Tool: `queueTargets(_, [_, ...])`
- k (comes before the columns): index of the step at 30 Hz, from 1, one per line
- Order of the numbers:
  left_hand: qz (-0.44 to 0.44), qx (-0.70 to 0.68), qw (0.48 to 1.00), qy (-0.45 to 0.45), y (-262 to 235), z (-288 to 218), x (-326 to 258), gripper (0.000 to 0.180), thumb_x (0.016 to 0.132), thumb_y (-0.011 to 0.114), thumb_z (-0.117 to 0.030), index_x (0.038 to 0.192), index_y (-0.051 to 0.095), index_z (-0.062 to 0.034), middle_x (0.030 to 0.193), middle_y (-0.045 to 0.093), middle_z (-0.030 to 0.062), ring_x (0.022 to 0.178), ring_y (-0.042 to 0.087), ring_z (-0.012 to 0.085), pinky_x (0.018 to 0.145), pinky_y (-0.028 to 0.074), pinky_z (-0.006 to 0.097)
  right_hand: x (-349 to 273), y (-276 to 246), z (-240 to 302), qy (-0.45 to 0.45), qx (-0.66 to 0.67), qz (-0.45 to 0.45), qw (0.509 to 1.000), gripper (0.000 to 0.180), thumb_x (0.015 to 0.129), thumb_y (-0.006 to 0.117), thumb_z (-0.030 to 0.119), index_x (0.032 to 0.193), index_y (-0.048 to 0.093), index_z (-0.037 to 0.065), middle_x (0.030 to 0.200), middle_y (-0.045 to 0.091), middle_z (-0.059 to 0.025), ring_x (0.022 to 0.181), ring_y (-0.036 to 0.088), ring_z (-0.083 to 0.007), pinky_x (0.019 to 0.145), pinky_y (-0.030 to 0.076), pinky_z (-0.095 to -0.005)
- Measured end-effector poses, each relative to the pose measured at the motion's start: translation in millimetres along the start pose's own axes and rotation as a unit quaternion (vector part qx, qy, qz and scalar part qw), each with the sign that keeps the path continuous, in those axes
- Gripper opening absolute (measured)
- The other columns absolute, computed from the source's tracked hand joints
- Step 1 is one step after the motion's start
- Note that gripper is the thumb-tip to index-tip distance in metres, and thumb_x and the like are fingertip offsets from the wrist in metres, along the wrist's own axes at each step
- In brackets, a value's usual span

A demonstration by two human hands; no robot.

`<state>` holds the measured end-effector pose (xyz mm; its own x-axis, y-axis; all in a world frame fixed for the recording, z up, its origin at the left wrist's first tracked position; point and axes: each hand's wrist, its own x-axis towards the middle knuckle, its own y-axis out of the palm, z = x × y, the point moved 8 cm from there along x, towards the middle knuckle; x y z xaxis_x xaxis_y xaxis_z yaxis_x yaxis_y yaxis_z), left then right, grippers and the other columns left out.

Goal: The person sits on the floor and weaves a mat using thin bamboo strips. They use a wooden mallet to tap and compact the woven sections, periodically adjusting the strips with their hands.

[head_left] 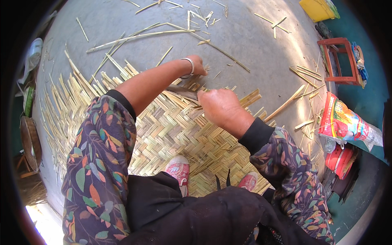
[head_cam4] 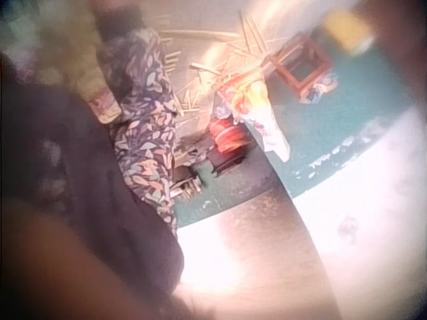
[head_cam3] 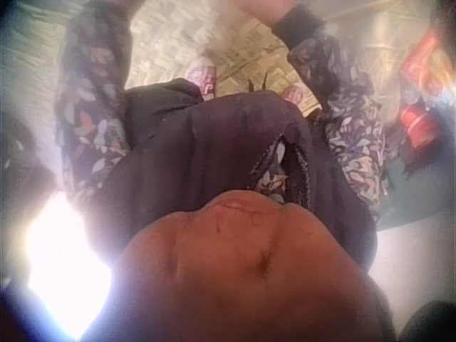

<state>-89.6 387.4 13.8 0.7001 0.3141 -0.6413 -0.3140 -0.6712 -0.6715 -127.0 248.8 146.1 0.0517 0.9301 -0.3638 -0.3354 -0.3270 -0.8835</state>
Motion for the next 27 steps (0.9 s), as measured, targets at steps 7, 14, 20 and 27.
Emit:
queueTargets(7, [0.060, -0.213, 0.974, -0.058, 10, 15, -8, 0.038, 0.082, 0.070, -0.038, 0.088, 0.066, -0.0012, 0.081, 0.068, 0.0106, 0.071, 0.067, 0.0199, 0.058, 0.055, 0.033, 1, 2, -2, 0.005, 0.008, 0.004, 1.000, 0.020, 0.084, 0.050, 0.012, 0.087, 0.069, 0.006, 0.087, 0.070, -0.0153, 0.083, 0.069, -0.0323, 0.071, 0.055, -0.0425])
queueTargets(14, [0.083, -0.182, 0.980, 0.000, 17, 10, -14, 0.035, 0.085, 0.067, -0.037, 0.089, 0.067, -0.0029, 0.080, 0.067, 0.0078, 0.074, 0.065, 0.0165, 0.062, 0.051, 0.031, 8, 6, -5, -0.001, 0.028, -0.011, 1.000, 0.015, 0.083, 0.050, 0.012, 0.087, 0.062, 0.003, 0.081, 0.068, -0.0198, 0.078, 0.067, -0.0375, 0.069, 0.053, -0.0466])
queueTargets(20, [0.061, -0.332, 0.941, -0.003, 21, 23, -13, 0.030, 0.089, 0.062, -0.032, 0.094, 0.068, -0.0028, 0.080, 0.069, 0.0069, 0.075, 0.066, 0.0159, 0.066, 0.051, 0.030, 14, 14, -7, 0.008, 0.020, 0.005, 1.000, 0.015, 0.084, 0.050, 0.012, 0.088, 0.061, 0.003, 0.081, 0.068, -0.0199, 0.079, 0.067, -0.0375, 0.069, 0.053, -0.0465])
queueTargets(27, [-0.002, -0.359, 0.933, 0.006, 21, 28, -21, 0.030, 0.090, 0.061, -0.030, 0.091, 0.068, -0.0015, 0.078, 0.070, 0.0067, 0.071, 0.066, 0.0154, 0.067, 0.051, 0.031, 17, 27, -13, 0.027, 0.015, 0.000, 1.000, 0.016, 0.087, 0.048, 0.013, 0.092, 0.061, 0.005, 0.086, 0.069, -0.0163, 0.084, 0.068, -0.0341, 0.071, 0.054, -0.0447])
